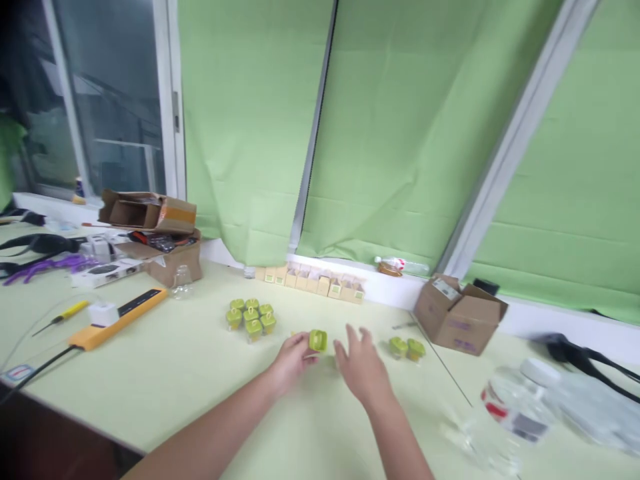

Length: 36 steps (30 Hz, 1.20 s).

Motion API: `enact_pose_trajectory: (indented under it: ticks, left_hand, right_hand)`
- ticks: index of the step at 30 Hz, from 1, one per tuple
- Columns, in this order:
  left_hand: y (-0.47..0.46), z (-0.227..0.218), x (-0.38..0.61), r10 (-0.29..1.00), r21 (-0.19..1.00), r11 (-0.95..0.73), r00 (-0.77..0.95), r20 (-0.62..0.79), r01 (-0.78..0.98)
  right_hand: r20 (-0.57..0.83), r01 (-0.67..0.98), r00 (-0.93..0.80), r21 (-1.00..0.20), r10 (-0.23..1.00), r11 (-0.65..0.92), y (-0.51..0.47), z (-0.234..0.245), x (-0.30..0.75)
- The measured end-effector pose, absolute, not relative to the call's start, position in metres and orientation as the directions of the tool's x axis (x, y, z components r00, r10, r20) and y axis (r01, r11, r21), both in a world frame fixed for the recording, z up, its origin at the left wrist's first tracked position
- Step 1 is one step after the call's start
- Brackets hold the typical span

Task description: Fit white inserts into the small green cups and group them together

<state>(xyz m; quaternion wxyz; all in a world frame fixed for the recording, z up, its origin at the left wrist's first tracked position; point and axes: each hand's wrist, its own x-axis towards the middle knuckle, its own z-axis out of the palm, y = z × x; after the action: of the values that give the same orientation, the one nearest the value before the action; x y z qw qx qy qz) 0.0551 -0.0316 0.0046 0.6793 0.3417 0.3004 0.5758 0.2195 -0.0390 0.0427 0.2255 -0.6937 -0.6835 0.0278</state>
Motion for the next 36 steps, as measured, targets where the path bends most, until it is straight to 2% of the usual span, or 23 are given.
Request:
enact_pose_trajectory:
  ticks: [3, 5, 6, 7, 9, 11, 12, 14, 27, 36]
  left_hand:
    - [-0.028, 0.0, 0.054, 0.988, 0.786, 0.097, 0.157, 0.0, -0.611]
    - [-0.026, -0.003, 0.052, 0.985, 0.774, 0.092, 0.172, 0.021, -0.626]
    - [-0.024, -0.004, 0.051, 0.984, 0.772, 0.086, 0.173, 0.032, -0.63]
    - [-0.023, -0.005, 0.05, 0.986, 0.773, 0.076, 0.165, 0.037, -0.629]
    - [-0.021, -0.006, 0.049, 0.991, 0.793, 0.057, 0.133, 0.031, -0.607]
    - [-0.021, -0.006, 0.048, 0.993, 0.827, 0.049, 0.116, 0.02, -0.561]
    - [-0.02, -0.006, 0.047, 0.993, 0.842, 0.045, 0.116, 0.021, -0.538]
    - [-0.02, -0.006, 0.047, 0.992, 0.862, 0.032, 0.119, 0.033, -0.505]
    - [-0.012, -0.014, 0.048, 0.964, 0.889, -0.16, 0.127, 0.235, -0.43]
    - [-0.011, -0.015, 0.048, 0.964, 0.898, -0.18, 0.112, 0.243, -0.402]
  right_hand:
    - [0.147, 0.956, 0.058, -0.294, 0.987, -0.012, -0.046, 0.023, 0.216]
    - [0.202, 0.914, 0.063, -0.405, 0.977, 0.025, -0.044, 0.015, 0.21]
    - [0.258, 0.849, 0.081, -0.524, 0.963, 0.069, -0.042, 0.014, 0.208]
    - [0.299, 0.741, 0.113, -0.661, 0.948, 0.12, -0.042, 0.015, 0.205]
    - [0.311, 0.405, 0.184, -0.889, 0.933, 0.216, -0.044, 0.019, 0.2]
    - [0.295, 0.097, 0.21, -0.955, 0.932, 0.28, -0.051, 0.023, 0.194]
    - [0.295, 0.006, 0.217, -0.954, 0.93, 0.301, -0.055, 0.024, 0.191]
    - [0.294, -0.077, 0.224, -0.945, 0.929, 0.318, -0.063, 0.021, 0.185]
    - [0.276, -0.137, 0.221, -0.941, 0.935, 0.31, -0.063, 0.001, 0.182]
    - [0.329, -0.077, 0.18, -0.935, 0.927, 0.347, -0.061, -0.004, 0.183]
